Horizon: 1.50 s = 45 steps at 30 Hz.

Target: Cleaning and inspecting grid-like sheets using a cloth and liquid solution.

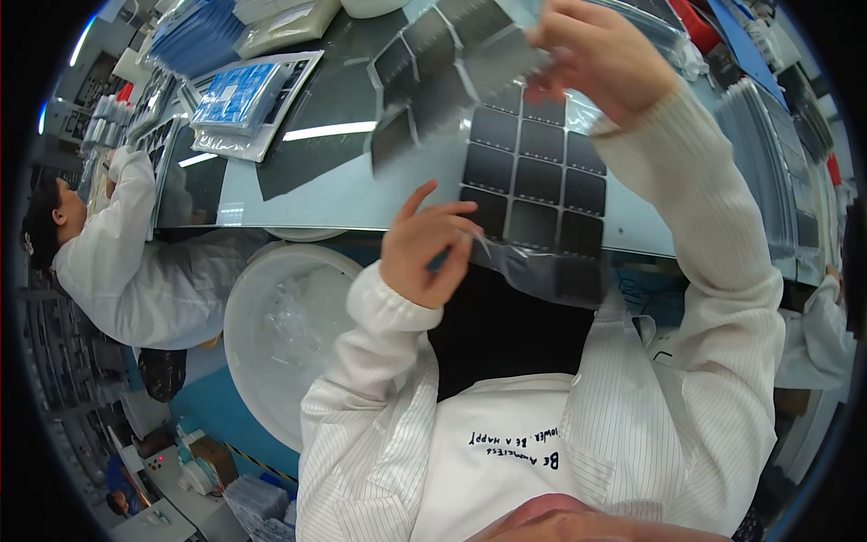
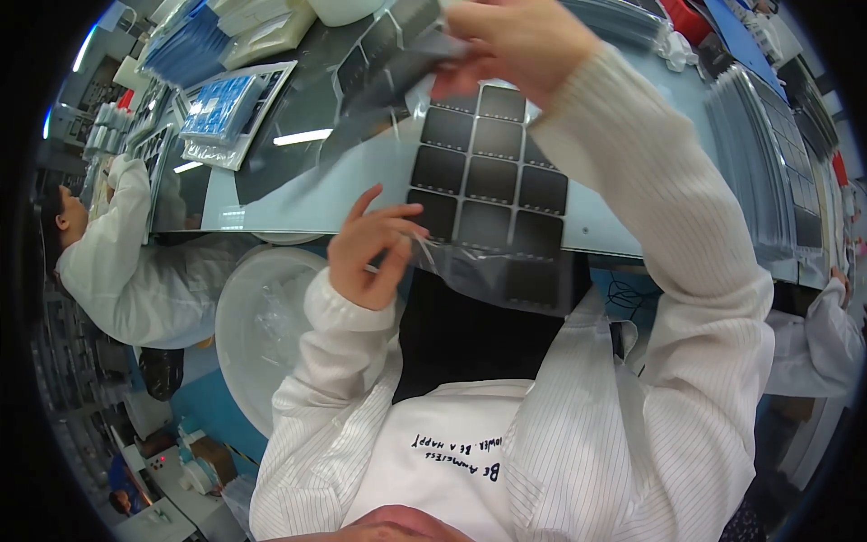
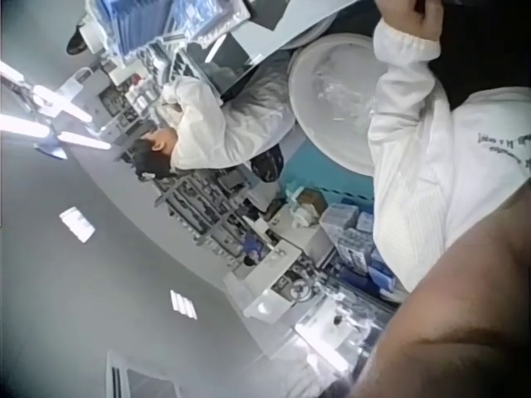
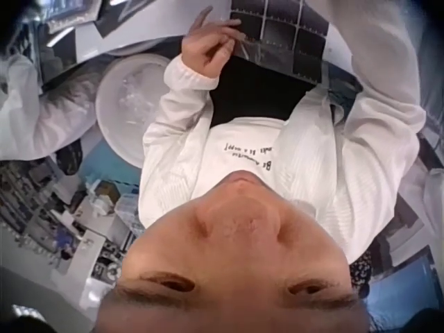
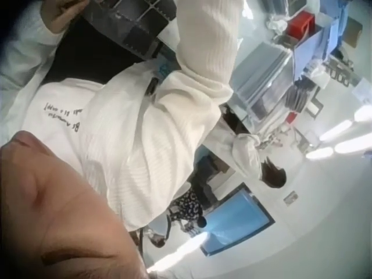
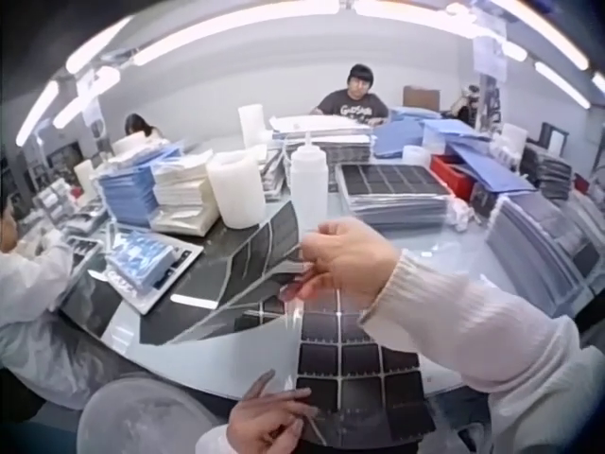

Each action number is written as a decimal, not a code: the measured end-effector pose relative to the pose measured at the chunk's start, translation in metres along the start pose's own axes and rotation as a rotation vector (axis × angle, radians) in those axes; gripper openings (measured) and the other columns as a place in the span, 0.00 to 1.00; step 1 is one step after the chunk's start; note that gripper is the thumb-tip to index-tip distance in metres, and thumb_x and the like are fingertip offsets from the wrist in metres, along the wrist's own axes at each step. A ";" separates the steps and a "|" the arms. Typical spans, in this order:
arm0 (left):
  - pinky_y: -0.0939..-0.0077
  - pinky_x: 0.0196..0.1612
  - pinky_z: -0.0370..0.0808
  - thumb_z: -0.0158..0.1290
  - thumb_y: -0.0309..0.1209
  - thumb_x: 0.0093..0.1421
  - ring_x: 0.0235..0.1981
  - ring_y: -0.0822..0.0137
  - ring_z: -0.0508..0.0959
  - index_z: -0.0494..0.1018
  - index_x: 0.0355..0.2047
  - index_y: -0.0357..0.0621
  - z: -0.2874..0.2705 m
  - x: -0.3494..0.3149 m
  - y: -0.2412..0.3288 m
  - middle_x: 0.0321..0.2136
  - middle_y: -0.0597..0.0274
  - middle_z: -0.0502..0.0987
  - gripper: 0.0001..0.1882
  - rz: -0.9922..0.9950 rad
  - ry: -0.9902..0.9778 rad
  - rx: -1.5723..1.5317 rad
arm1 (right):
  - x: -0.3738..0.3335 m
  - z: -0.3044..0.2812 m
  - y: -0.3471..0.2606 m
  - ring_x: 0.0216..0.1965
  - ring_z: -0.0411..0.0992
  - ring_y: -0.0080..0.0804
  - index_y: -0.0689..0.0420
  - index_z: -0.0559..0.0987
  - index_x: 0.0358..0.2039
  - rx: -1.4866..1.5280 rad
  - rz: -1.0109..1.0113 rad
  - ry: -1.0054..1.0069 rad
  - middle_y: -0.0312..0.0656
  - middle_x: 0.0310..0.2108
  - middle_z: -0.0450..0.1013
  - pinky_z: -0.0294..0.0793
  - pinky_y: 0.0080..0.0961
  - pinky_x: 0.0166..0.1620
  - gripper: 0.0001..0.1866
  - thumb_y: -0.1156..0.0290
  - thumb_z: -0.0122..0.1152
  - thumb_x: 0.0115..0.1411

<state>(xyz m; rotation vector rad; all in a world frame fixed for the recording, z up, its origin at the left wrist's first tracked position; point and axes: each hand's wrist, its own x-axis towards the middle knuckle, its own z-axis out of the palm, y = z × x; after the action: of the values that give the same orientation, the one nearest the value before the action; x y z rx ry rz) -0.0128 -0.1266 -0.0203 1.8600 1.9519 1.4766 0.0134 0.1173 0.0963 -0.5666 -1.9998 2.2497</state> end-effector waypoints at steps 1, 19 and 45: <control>0.61 0.50 0.71 0.50 0.19 0.46 0.40 0.53 0.79 0.72 0.22 0.37 -0.006 -0.007 -0.002 0.30 0.54 0.79 0.02 -0.053 0.041 0.003 | -0.033 -0.018 -0.004 0.27 0.68 0.31 0.57 0.70 0.30 -0.222 -0.111 0.013 0.37 0.30 0.68 0.69 0.23 0.27 0.09 0.65 0.57 0.56; 0.73 0.51 0.68 0.44 0.24 0.63 0.48 0.64 0.74 0.74 0.36 0.32 -0.059 -0.036 -0.068 0.45 0.49 0.76 0.09 -0.387 0.520 0.200 | -0.208 -0.125 0.150 0.15 0.56 0.13 0.54 0.65 0.22 0.130 -0.067 0.636 0.28 0.16 0.62 0.54 0.13 0.17 0.09 0.78 0.55 0.55; 0.68 0.53 0.68 0.59 0.20 0.45 0.57 0.56 0.67 0.70 0.48 0.44 -0.135 -0.005 -0.066 0.56 0.54 0.67 0.26 -0.565 -0.176 0.760 | -0.166 -0.124 0.152 0.23 0.68 0.16 0.67 0.73 0.30 -0.522 -0.373 0.872 0.39 0.34 0.71 0.68 0.11 0.23 0.05 0.81 0.60 0.55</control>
<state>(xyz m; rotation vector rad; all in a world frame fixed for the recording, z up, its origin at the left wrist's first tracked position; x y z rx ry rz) -0.1438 -0.1950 0.0066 1.3135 2.8380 0.4207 0.2352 0.1625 -0.0254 -0.9078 -1.9276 0.9740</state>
